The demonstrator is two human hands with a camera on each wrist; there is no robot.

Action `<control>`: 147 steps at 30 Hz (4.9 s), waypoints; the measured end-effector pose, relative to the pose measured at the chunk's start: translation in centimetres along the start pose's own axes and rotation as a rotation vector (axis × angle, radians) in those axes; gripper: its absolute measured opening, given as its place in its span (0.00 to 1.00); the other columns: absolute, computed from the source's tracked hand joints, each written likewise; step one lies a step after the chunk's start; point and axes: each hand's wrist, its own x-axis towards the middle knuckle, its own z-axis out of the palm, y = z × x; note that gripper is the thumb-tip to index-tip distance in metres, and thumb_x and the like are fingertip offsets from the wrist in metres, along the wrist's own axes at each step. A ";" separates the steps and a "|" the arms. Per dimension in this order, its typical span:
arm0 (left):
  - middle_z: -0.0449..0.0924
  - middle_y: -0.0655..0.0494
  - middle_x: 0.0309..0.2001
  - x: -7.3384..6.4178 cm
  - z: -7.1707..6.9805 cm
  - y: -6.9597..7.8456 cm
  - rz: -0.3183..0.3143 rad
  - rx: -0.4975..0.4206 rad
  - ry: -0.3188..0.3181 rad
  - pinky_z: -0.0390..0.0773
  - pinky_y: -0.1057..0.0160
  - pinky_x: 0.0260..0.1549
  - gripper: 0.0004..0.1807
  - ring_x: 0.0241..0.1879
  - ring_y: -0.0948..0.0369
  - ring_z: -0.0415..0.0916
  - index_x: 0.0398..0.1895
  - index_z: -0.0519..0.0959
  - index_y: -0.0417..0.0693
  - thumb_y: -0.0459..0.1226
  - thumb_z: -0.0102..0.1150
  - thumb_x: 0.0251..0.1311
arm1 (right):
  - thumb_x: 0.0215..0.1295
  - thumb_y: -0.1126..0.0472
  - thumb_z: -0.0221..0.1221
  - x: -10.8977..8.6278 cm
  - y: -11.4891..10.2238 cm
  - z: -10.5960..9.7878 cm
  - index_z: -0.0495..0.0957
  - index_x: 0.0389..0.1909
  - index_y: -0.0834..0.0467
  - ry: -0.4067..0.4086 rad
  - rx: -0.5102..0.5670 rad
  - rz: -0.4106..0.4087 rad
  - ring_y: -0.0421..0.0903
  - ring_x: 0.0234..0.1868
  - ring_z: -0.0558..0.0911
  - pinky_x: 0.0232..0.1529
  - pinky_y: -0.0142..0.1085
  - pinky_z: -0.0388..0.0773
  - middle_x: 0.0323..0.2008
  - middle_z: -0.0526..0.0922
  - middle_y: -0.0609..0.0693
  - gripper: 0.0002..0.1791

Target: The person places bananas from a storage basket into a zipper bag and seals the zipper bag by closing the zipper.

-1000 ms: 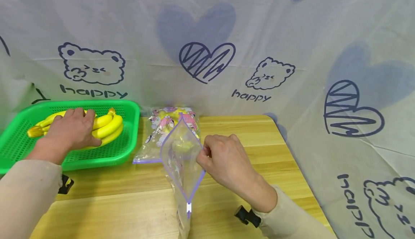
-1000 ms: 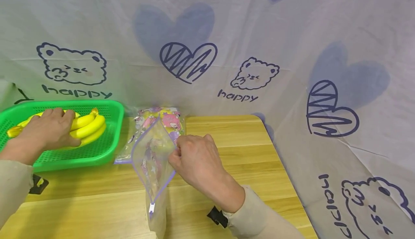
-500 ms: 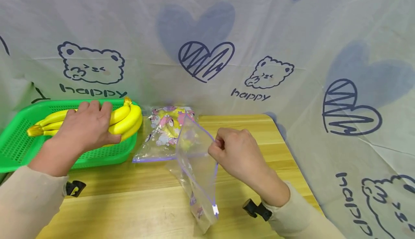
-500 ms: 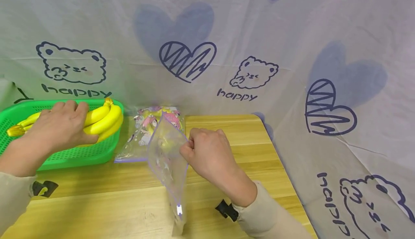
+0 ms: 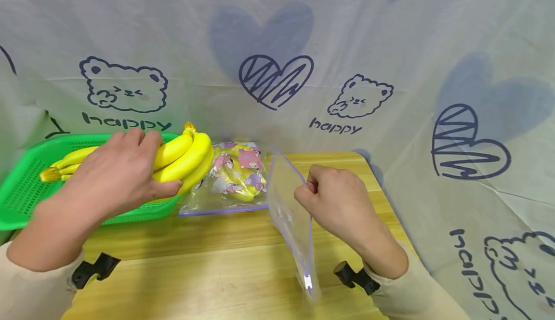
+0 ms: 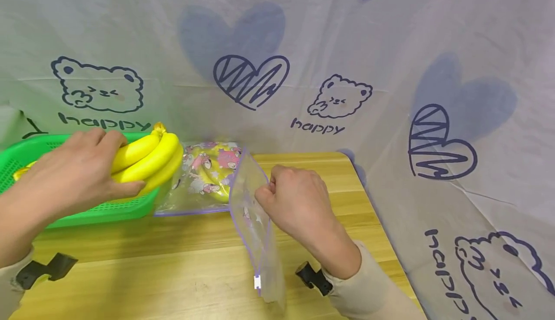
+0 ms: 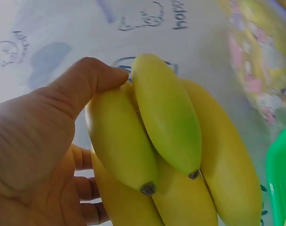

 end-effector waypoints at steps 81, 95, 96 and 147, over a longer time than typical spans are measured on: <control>0.80 0.48 0.34 0.1 6.5 7.5 -0.252 -0.532 -0.473 0.75 0.58 0.28 0.42 0.29 0.53 0.76 0.62 0.63 0.36 0.61 0.65 0.64 | 0.77 0.61 0.57 -0.9 -3.8 9.0 0.78 0.35 0.55 -0.256 0.310 -0.094 0.40 0.24 0.73 0.25 0.33 0.71 0.26 0.76 0.44 0.07; 0.79 0.42 0.33 0.3 8.3 8.5 -0.364 -0.480 -0.332 0.73 0.56 0.22 0.39 0.24 0.52 0.75 0.64 0.58 0.30 0.59 0.47 0.73 | 0.82 0.60 0.52 -1.3 -3.6 9.1 0.76 0.40 0.59 -0.373 0.632 -0.019 0.40 0.20 0.66 0.21 0.30 0.62 0.24 0.72 0.47 0.09; 0.79 0.42 0.34 0.3 8.4 8.4 -0.361 -0.487 -0.340 0.73 0.56 0.23 0.39 0.25 0.52 0.75 0.64 0.59 0.30 0.59 0.48 0.73 | 0.82 0.60 0.52 -1.2 -3.5 9.1 0.77 0.40 0.59 -0.371 0.641 -0.012 0.40 0.19 0.66 0.21 0.30 0.62 0.24 0.72 0.47 0.09; 0.81 0.45 0.32 -4.0 12.8 5.1 -0.438 -0.862 -0.477 0.79 0.56 0.25 0.27 0.26 0.55 0.78 0.53 0.65 0.36 0.53 0.53 0.78 | 0.78 0.64 0.52 -0.9 -1.1 6.5 0.76 0.36 0.65 -0.303 0.923 0.080 0.46 0.36 0.78 0.44 0.39 0.78 0.31 0.79 0.51 0.10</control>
